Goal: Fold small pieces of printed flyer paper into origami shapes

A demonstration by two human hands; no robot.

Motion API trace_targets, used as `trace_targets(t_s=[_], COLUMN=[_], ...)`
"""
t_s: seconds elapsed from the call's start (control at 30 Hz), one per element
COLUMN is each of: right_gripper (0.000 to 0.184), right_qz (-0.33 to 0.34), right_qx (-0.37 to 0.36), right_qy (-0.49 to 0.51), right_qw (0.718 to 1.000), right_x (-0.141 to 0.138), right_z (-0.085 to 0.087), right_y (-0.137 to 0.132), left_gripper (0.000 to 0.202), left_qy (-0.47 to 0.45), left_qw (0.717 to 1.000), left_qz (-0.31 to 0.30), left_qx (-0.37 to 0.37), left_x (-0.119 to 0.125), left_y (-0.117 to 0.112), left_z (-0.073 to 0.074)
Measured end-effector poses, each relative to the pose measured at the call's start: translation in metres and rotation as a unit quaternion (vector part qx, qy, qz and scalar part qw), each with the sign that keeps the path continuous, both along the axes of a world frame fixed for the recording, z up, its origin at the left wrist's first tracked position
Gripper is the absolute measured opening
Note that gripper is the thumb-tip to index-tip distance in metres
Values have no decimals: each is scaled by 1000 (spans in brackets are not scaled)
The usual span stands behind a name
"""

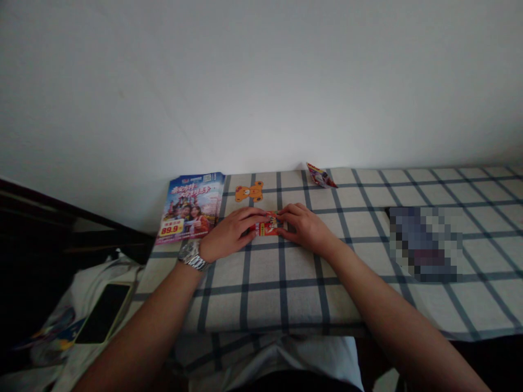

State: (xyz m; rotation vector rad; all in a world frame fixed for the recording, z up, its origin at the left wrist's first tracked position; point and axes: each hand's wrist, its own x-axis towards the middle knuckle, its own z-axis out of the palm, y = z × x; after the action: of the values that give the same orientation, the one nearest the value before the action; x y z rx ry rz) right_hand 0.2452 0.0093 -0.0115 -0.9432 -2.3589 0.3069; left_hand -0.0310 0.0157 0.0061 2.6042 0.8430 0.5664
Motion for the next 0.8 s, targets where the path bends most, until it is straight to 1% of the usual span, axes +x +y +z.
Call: trace_targets(t_s=[0.17,0.27,0.47,0.63,0.8], right_gripper=[22,22,20,20,21], right_qz=[-2,-2,-1,-2,-6], right_qx=[-6,-5,-6,-1,2], right_qy=[2,5,5,-5,-2], right_qw=[1000,1000,1000,1000,1000], right_x=[1,1,0,1,1], right_z=[-2,-1,2,-1,-2], right_y=[1,0,0,1,0], left_gripper=[54,54,62,60,50], left_qy=[-4,-4,7,6,8], left_qw=[1000,1000,999,1000,1000], left_qz=[-6,-15,-27,-25,-25], left_qx=[-14,-18,-17,-15,-12], left_x=[-1,-3,-5,-4,-6], left_y=[0,0,0,0,0], left_z=[1,1,4,5,4])
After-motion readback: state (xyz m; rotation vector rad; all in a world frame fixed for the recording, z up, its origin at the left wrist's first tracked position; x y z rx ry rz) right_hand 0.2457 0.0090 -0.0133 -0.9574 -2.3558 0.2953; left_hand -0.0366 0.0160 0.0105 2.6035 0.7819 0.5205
